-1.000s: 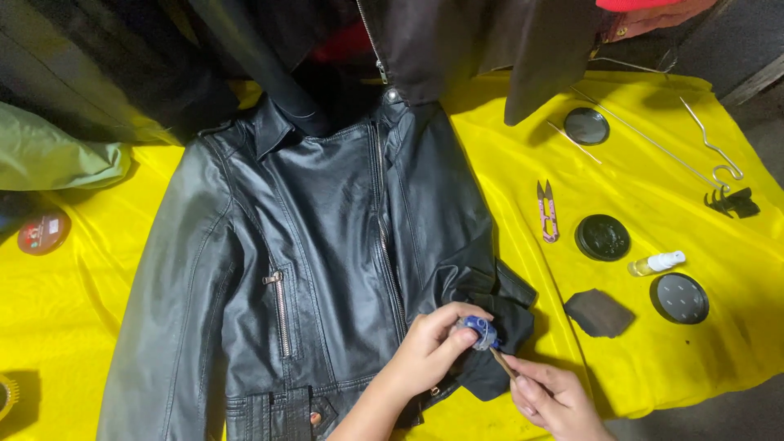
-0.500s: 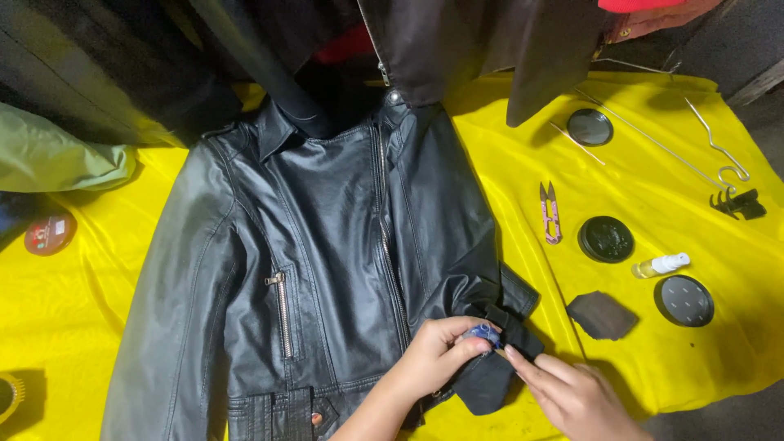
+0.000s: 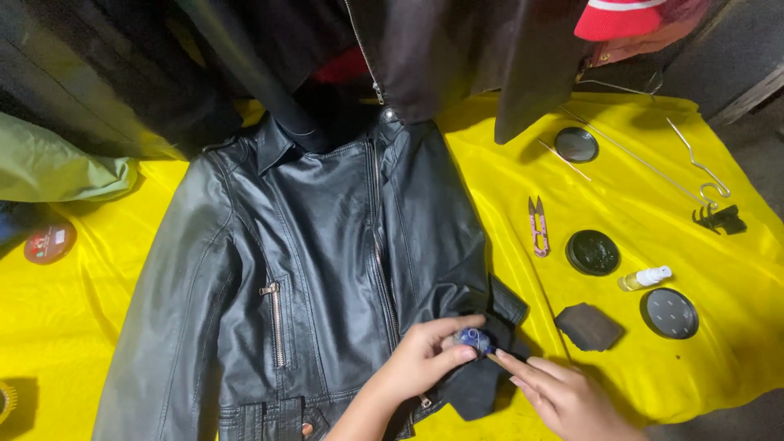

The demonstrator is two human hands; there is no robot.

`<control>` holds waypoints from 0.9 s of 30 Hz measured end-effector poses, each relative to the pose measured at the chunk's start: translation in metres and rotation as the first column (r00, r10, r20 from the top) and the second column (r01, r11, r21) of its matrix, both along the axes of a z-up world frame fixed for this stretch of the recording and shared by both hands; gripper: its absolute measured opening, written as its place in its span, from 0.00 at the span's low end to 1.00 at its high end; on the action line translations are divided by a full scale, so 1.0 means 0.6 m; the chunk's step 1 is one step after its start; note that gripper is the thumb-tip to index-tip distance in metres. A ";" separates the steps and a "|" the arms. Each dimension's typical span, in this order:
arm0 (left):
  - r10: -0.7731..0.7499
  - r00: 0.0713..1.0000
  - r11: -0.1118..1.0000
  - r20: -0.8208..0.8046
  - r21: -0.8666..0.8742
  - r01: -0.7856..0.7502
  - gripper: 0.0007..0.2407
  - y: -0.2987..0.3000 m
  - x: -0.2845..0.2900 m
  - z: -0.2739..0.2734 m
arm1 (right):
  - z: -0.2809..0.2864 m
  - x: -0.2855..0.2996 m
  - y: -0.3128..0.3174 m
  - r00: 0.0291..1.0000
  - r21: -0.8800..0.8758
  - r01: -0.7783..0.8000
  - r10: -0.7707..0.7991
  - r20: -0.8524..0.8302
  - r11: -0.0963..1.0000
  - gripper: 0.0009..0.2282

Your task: Cleaning and conditioning a black leather jacket using a brush and cleaning agents.

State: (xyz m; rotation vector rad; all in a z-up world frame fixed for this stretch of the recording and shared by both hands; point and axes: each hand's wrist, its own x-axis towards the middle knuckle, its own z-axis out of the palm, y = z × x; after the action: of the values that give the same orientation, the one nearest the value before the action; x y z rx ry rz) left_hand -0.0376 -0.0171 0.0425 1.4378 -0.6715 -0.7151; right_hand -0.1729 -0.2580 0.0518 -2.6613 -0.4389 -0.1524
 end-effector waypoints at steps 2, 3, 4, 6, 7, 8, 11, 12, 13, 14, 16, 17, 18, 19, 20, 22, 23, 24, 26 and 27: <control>-0.002 0.992 0.989 -0.129 -0.145 -0.017 0.27 0.001 0.005 -0.025 | -0.001 -0.008 0.000 0.994 0.047 0.052 -0.056 0.089 0.998 0.20; -0.026 0.968 0.958 -0.250 -0.281 -0.047 0.34 0.002 0.009 -0.036 | -0.002 -0.011 0.000 0.976 0.104 0.103 -0.121 0.179 0.989 0.21; -0.024 0.968 0.958 -0.250 -0.281 -0.049 0.34 0.004 0.012 -0.034 | 0.004 -0.007 0.000 0.977 0.104 0.101 -0.119 0.179 0.989 0.21; 0.026 0.958 0.966 -0.285 -0.240 -0.097 0.37 0.008 0.020 -0.029 | 0.017 0.003 0.000 0.957 0.025 0.275 -0.276 0.089 0.961 0.18; 0.030 0.959 0.965 -0.282 -0.241 -0.101 0.37 0.009 0.019 -0.021 | 0.021 0.014 0.000 0.958 0.025 0.270 -0.272 0.092 0.962 0.18; 0.080 0.983 0.988 -0.168 -0.118 -0.100 0.34 0.009 0.018 -0.013 | 0.024 0.025 0.001 0.953 0.022 0.301 -0.300 -0.039 0.953 0.20; 0.166 0.983 0.986 -0.084 0.044 -0.163 0.32 0.008 0.022 -0.011 | 0.030 0.057 0.003 0.912 0.018 0.345 -0.330 -0.244 0.939 0.23; 0.221 0.968 0.974 -0.122 0.085 -0.211 0.34 0.009 0.024 -0.014 | 0.031 0.067 0.005 0.887 0.022 0.357 -0.331 -0.322 0.934 0.24; 0.220 0.968 0.974 -0.123 0.086 -0.210 0.34 0.005 0.024 -0.010 | 0.022 0.065 0.004 0.886 0.023 0.358 -0.332 -0.324 0.933 0.24; 0.217 0.940 0.976 -0.264 0.093 -0.199 0.36 0.002 0.025 -0.007 | 0.013 0.063 0.003 0.911 0.018 0.298 -0.279 -0.304 0.954 0.25; 0.213 0.892 0.977 -0.398 0.097 -0.190 0.38 0.002 0.035 -0.007 | 0.005 0.061 0.010 0.934 0.011 0.235 -0.222 -0.281 0.972 0.25; 0.193 0.914 0.981 -0.358 0.092 -0.171 0.38 0.003 0.037 -0.012 | 0.007 0.055 0.016 0.949 -0.013 0.153 -0.150 -0.277 0.988 0.25; 0.172 0.933 0.984 -0.317 0.089 -0.152 0.38 0.004 0.039 -0.018 | 0.008 0.049 0.021 0.958 -0.036 0.070 -0.077 -0.275 0.997 0.25; 0.175 0.929 0.984 -0.325 0.090 -0.154 0.38 0.005 0.038 -0.013 | 0.006 0.041 0.027 0.956 -0.037 0.067 -0.074 -0.283 0.997 0.25; 0.155 0.910 0.988 -0.385 0.069 -0.139 0.39 0.006 0.036 -0.007 | 0.004 0.033 0.032 0.978 -0.065 -0.065 0.050 -0.204 0.996 0.26; 0.134 0.893 0.991 -0.431 0.047 -0.126 0.39 0.008 0.041 -0.006 | -0.017 0.020 0.042 0.977 -0.105 -0.190 0.178 -0.114 0.976 0.26; 0.107 0.867 0.992 -0.487 -0.001 -0.123 0.41 0.008 0.042 -0.012 | -0.036 0.010 0.045 0.970 -0.204 -0.230 0.208 -0.123 0.951 0.27; 0.077 0.838 0.991 -0.540 -0.048 -0.122 0.43 0.007 0.043 -0.018 | -0.054 0.001 0.047 0.962 -0.301 -0.267 0.236 -0.136 0.916 0.27; 0.068 0.837 0.990 -0.543 -0.067 -0.124 0.43 0.008 0.043 -0.017 | -0.062 -0.003 0.046 0.954 -0.269 -0.273 0.224 -0.200 0.923 0.26; 0.059 0.837 0.988 -0.545 -0.088 -0.127 0.42 0.008 0.045 -0.017 | -0.066 -0.003 0.044 0.941 -0.240 -0.279 0.215 -0.262 0.930 0.26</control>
State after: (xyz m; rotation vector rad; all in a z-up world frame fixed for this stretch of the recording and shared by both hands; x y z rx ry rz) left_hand -0.0108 -0.0124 0.0324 1.0716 -0.1939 -0.9368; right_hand -0.1745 -0.2317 0.0123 -2.8119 -0.7621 0.3177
